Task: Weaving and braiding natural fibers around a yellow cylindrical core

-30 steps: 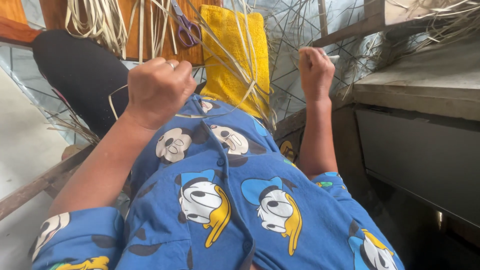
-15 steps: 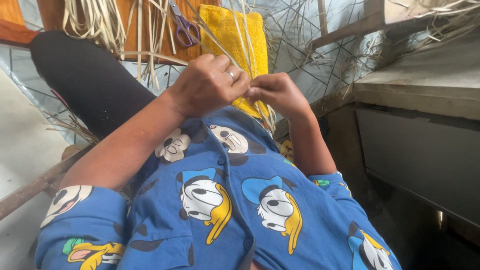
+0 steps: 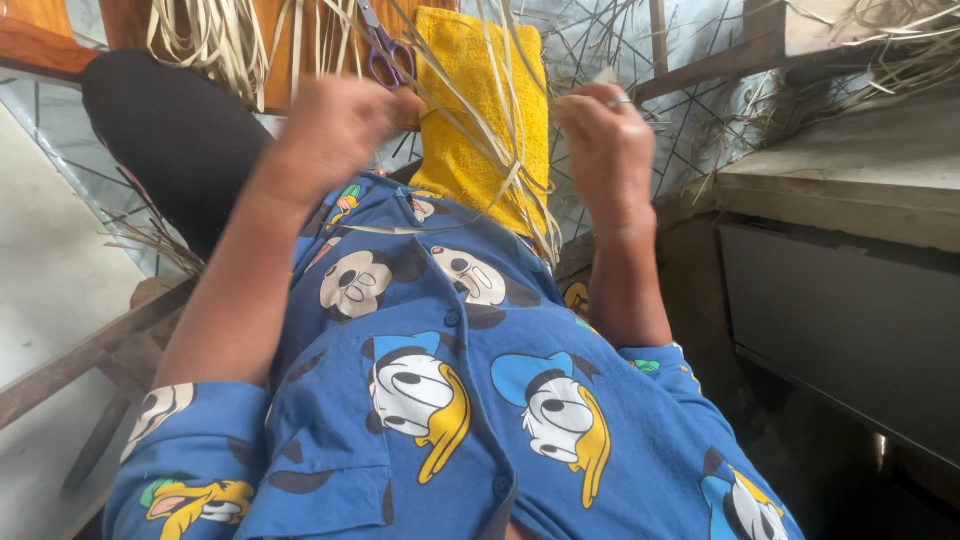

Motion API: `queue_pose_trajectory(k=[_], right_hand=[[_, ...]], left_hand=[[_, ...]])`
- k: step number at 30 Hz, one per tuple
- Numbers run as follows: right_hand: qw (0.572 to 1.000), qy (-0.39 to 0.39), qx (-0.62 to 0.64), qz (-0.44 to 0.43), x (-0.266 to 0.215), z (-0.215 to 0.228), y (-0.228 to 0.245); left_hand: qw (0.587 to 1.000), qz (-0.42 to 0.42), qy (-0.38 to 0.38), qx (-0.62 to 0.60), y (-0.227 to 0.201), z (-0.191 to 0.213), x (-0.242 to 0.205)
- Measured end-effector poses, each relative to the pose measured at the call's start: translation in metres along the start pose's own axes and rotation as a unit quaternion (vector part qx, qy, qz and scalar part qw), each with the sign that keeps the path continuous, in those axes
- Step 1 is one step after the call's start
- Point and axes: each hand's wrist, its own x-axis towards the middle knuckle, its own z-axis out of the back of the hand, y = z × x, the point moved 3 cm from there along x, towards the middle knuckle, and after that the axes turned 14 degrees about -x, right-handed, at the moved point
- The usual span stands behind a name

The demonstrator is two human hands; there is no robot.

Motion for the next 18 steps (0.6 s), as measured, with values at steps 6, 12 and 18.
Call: queue_pose_trajectory(k=[6, 12, 18], right_hand=[[0.951, -0.022, 0.127, 0.280, -0.005, 0.014, 0.093], [0.942, 0.014, 0.160, 0.295, -0.015, 0.021, 0.095], [0.933, 0.097, 0.124, 0.325, -0.034, 0.020, 0.080]], left_hand=[[0.669, 0.220, 0.237, -0.669, -0.032, -0.064, 0.001], [0.535, 0.285, 0.172, -0.777, -0.022, -0.093, -0.002], [0.499, 0.256, -0.033, -0.827, 0.039, -0.087, 0.012]])
